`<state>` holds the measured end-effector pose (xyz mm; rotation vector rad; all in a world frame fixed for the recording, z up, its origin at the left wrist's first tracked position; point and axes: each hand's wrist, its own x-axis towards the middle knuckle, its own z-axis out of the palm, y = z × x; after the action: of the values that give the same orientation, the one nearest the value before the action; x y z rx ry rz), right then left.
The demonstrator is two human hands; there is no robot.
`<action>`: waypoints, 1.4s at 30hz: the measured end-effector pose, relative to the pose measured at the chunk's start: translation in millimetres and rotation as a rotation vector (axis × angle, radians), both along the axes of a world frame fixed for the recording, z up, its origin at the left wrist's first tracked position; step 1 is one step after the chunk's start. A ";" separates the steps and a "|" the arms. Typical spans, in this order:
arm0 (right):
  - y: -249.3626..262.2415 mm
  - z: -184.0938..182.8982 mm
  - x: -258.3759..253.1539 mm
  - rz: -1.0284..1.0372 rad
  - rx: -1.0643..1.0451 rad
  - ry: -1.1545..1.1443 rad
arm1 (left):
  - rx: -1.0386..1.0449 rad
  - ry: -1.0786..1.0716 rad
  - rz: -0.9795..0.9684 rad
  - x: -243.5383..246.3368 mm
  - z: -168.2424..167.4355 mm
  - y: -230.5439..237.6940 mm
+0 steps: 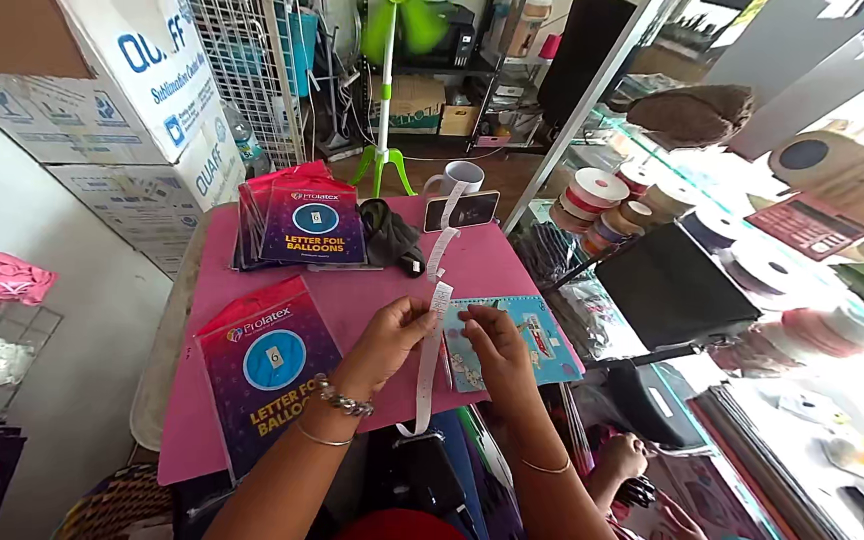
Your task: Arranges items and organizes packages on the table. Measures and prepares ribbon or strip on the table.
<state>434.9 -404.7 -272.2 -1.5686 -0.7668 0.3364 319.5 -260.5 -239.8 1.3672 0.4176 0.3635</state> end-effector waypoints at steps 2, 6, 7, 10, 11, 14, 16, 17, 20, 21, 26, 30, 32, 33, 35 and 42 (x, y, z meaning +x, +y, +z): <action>5.4 5.8 -7.4 0.157 0.086 0.370 | -0.278 -0.053 -0.015 -17.3 4.2 -2.9; 24.8 14.4 -12.5 0.328 0.175 0.971 | -0.507 -0.129 -0.042 -32.6 3.2 -4.2; 30.6 12.2 -11.4 0.323 0.215 1.010 | -0.507 -0.135 -0.042 -34.1 4.2 -4.4; 49.0 1.6 -3.7 0.332 0.366 0.957 | -0.420 -0.146 -0.057 -35.0 9.7 -5.6; 53.7 -0.8 -0.1 0.374 0.423 0.991 | -0.416 -0.150 -0.066 -34.5 11.6 -5.7; 64.0 -4.5 5.8 0.540 0.620 1.191 | -0.474 -0.153 -0.099 -31.2 15.7 -5.0; 69.0 -7.0 6.3 0.651 0.746 1.271 | -0.500 -0.146 -0.098 -27.8 19.6 -4.1; 71.2 -9.5 6.6 0.707 0.793 1.272 | -0.509 -0.141 -0.090 -26.1 21.8 -3.5; 78.3 -17.3 9.7 0.844 0.894 1.201 | -0.522 -0.139 -0.088 -22.0 29.4 1.2; 79.9 -18.6 10.5 0.847 0.923 1.183 | -0.525 -0.138 -0.083 -20.4 31.7 3.3; 82.4 -21.0 13.2 0.799 0.981 1.156 | -0.485 -0.132 -0.081 -14.2 42.5 11.5; 82.8 -14.8 15.4 0.843 0.988 1.106 | -0.483 -0.143 -0.114 -9.6 48.5 15.8; 86.0 -10.3 15.0 0.902 1.019 1.118 | -0.534 -0.160 -0.138 -7.6 49.8 16.2; 89.2 -8.9 14.7 0.931 1.045 1.140 | -0.551 -0.168 -0.149 -7.0 50.4 15.8; 97.6 -8.5 14.8 0.990 1.098 1.179 | -0.571 -0.184 -0.173 -6.1 50.8 14.7; 117.0 -2.9 18.3 1.041 1.184 1.201 | -0.623 -0.190 -0.171 -6.1 51.1 14.0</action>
<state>453.2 -287.8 -275.1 0.3475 -0.5126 1.1557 313.3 -246.5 -188.7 0.7449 0.2236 0.1934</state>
